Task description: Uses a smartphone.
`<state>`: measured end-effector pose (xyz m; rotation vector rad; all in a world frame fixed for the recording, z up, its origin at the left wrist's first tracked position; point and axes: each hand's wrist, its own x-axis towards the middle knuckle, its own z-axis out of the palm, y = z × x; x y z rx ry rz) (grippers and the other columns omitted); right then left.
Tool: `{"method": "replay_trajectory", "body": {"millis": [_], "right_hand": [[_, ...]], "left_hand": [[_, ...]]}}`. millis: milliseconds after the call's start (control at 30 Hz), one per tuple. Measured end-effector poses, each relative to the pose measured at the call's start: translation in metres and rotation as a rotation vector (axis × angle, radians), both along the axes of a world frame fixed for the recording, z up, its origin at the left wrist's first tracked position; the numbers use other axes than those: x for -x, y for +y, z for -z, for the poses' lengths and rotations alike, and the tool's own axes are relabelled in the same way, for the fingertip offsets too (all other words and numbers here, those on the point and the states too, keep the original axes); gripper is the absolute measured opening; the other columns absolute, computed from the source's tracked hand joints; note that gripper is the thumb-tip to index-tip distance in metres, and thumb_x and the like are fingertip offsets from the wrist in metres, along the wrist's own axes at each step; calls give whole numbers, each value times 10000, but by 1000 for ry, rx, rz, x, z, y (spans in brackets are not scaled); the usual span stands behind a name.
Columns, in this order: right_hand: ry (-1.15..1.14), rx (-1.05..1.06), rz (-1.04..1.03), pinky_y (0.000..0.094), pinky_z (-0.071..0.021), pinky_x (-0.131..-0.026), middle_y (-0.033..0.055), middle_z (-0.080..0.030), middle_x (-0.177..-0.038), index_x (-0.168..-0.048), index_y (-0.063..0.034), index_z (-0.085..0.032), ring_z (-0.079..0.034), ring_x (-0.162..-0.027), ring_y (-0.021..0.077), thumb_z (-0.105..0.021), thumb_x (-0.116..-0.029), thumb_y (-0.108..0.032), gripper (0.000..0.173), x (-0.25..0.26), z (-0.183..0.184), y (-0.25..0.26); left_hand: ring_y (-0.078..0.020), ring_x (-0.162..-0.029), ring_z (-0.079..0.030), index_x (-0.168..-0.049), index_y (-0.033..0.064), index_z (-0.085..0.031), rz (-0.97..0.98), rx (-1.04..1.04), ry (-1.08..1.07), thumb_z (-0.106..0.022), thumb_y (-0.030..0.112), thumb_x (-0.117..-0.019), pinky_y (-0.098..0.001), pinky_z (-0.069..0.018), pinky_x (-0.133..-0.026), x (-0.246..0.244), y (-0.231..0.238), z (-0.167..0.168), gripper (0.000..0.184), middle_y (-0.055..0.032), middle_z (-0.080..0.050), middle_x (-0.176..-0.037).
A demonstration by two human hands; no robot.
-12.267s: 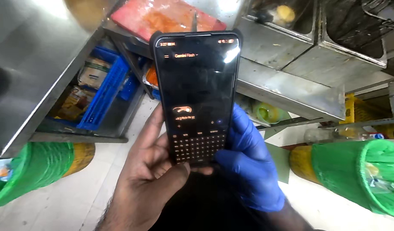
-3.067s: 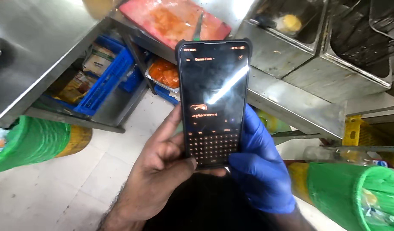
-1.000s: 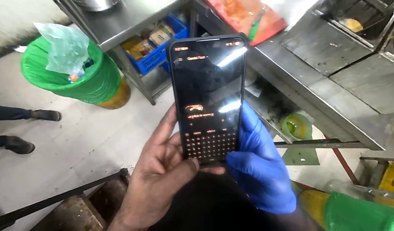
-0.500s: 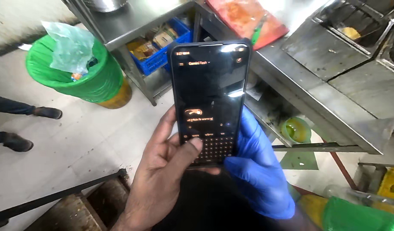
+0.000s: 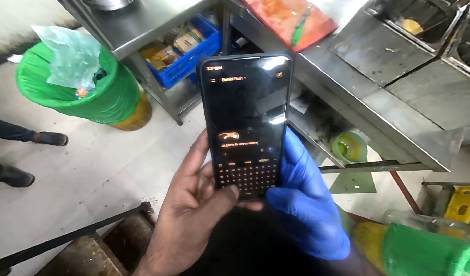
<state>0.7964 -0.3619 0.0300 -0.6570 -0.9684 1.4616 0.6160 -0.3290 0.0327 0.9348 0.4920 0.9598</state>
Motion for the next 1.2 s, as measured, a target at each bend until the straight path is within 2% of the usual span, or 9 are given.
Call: {"method": "replay_trajectory", "body": {"millis": [133,267,500,800,900,1100,1200], "right_hand": [[-39,-9,-26,324,-595,-848,87,-586,-1308,-1565,-120,-306,-643,-1087,141,-470,-785,107,829,-6,1,8],[-17,-4,-69,324,-603,-818,89,-608,-1275,-1533,-134,-344,-662,-1049,147,-480,-798,102,784,-8,0,19],[12,-6,-111,327,-608,-805,103,-600,-1289,-1537,-122,-343,-662,-1057,158,-483,-793,109,792,-13,-1,32],[0,-18,-128,326,-592,-850,98,-596,-1299,-1560,-133,-318,-651,-1078,151,-477,-805,112,809,-15,1,35],[9,-7,-132,324,-597,-830,99,-600,-1280,-1552,-134,-326,-656,-1059,155,-476,-810,105,794,-14,3,33],[2,-11,-155,349,-593,-864,101,-592,-1298,-1560,-137,-316,-649,-1088,164,-473,-809,107,805,-12,3,33],[-17,-8,-151,339,-598,-840,99,-610,-1266,-1550,-136,-329,-660,-1057,156,-476,-804,101,796,-11,2,32]], "left_hand": [[-320,-1024,-719,-1607,213,-266,-15,8,-28,-474,-165,-889,-485,-648,-786,-4,2,3,838,-170,-627,-1310],[-328,-1017,-719,-1612,221,-250,-51,-1,-26,-470,-166,-883,-493,-646,-790,-5,4,1,854,-182,-635,-1288],[-315,-1023,-721,-1610,221,-262,-96,-13,-28,-479,-162,-879,-482,-647,-791,-10,9,-1,854,-171,-633,-1302],[-320,-1017,-722,-1611,210,-260,-134,-30,9,-489,-152,-871,-482,-647,-791,-12,7,-2,856,-179,-642,-1284],[-324,-1022,-721,-1606,209,-263,-139,-29,15,-489,-154,-867,-488,-646,-793,-11,5,-1,855,-178,-642,-1285],[-326,-1041,-715,-1614,214,-249,-147,-24,9,-478,-161,-859,-490,-644,-801,-9,2,0,874,-177,-629,-1308],[-325,-1026,-722,-1612,222,-258,-167,-28,12,-483,-163,-855,-496,-648,-784,-9,-1,0,878,-170,-636,-1303]]}}
